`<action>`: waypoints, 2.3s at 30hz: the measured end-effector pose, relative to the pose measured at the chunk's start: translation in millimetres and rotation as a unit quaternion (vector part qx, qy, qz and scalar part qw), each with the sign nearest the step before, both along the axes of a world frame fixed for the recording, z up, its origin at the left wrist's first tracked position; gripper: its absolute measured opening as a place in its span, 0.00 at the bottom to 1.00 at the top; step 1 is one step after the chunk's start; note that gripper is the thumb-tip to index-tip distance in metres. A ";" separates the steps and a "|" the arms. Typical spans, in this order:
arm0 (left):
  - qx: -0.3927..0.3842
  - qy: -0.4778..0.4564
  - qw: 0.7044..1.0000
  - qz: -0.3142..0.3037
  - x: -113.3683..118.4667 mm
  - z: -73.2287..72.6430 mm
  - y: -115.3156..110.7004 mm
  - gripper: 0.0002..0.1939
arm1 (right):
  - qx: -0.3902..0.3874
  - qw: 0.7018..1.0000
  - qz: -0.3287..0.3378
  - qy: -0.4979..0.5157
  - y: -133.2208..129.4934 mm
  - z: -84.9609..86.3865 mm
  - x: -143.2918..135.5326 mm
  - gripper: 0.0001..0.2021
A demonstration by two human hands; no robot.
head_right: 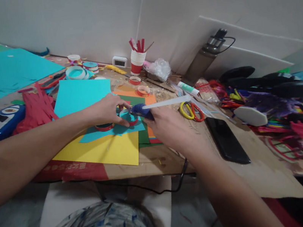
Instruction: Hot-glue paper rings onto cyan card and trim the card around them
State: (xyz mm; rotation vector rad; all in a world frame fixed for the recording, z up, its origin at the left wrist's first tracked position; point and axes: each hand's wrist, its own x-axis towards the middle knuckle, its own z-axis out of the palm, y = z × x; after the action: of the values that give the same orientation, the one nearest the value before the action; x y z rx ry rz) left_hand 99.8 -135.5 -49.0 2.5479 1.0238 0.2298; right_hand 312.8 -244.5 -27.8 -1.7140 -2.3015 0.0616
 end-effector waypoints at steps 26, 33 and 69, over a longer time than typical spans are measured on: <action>0.015 0.002 1.000 0.008 0.0 -0.7 -1.0 0.36 | -0.006 1.000 -0.024 -0.014 -5.5 0.6 2.9 0.08; 0.007 0.013 1.000 0.017 -0.2 3.4 -4.4 0.39 | 0.011 0.999 -0.031 -0.021 -11.7 2.4 5.0 0.08; 0.013 0.007 1.000 0.014 -0.1 0.2 -2.8 0.36 | 0.013 0.999 -0.026 0.022 -5.4 -7.3 1.3 0.07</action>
State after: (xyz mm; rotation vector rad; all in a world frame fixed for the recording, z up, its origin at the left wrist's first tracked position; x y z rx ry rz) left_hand 99.7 -138.4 -48.8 2.5631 1.0695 0.2352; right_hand 314.1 -250.0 -35.1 -1.7416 -2.2146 0.0572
